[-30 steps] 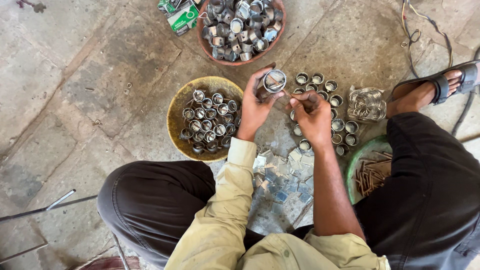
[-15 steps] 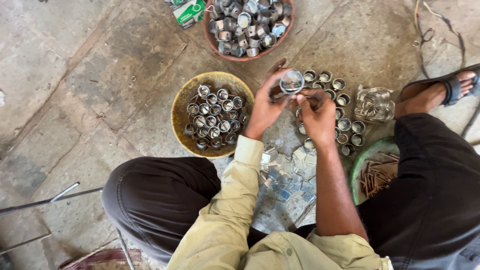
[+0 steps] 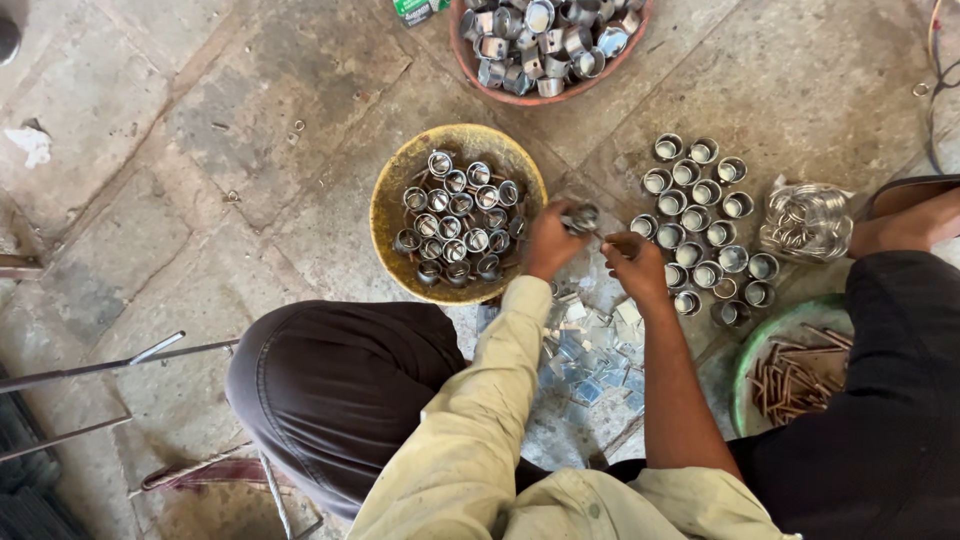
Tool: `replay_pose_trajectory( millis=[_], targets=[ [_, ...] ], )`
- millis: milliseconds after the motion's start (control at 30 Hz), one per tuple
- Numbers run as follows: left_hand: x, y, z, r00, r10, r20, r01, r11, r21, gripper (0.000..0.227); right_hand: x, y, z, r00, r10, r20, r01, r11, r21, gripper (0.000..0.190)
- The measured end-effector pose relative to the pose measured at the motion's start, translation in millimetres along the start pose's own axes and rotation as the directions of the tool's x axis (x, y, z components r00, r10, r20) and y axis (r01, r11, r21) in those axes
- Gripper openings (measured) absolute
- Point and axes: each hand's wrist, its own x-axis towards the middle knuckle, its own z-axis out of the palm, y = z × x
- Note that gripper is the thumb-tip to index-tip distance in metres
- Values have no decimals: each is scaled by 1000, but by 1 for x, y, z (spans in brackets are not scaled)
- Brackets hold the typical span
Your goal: The person sits on the floor and repeatedly picks up small metal cups and thin metal rods. They insert the rods into the cups and place the assembled units into a yellow bowl. The process is repetitive and involves handling multiple small components from piles on the floor.
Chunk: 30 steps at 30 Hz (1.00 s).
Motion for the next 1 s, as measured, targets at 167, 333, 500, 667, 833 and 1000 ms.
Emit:
replay_pose_trajectory(
  millis=[167, 333, 500, 667, 833, 1000],
  targets=[
    [46, -56, -33, 923, -267, -277, 236, 961, -141, 44, 10, 5, -14, 999, 34, -33, -31, 995, 99, 24],
    [96, -149, -59, 821, -218, -527, 313, 945, 98, 65, 18, 15, -32, 997, -3, -72, 17, 981, 195, 23],
    [115, -189, -79, 842, -224, -490, 415, 850, 325, 77, 21, 24, -50, 988, 80, -131, -52, 978, 202, 21],
    [119, -155, -95, 766, -427, -480, 637, 601, 483, 79, 23, 32, -65, 981, 112, -161, -75, 972, 224, 21],
    [127, -148, -101, 757, -422, -499, 653, 499, 570, 95, 27, 70, -106, 944, 131, -304, -88, 985, 152, 21],
    [113, -122, -82, 847, -192, -496, 503, 593, 629, 100, 14, 129, -199, 485, -179, -856, 1, 979, -204, 22]
  ],
)
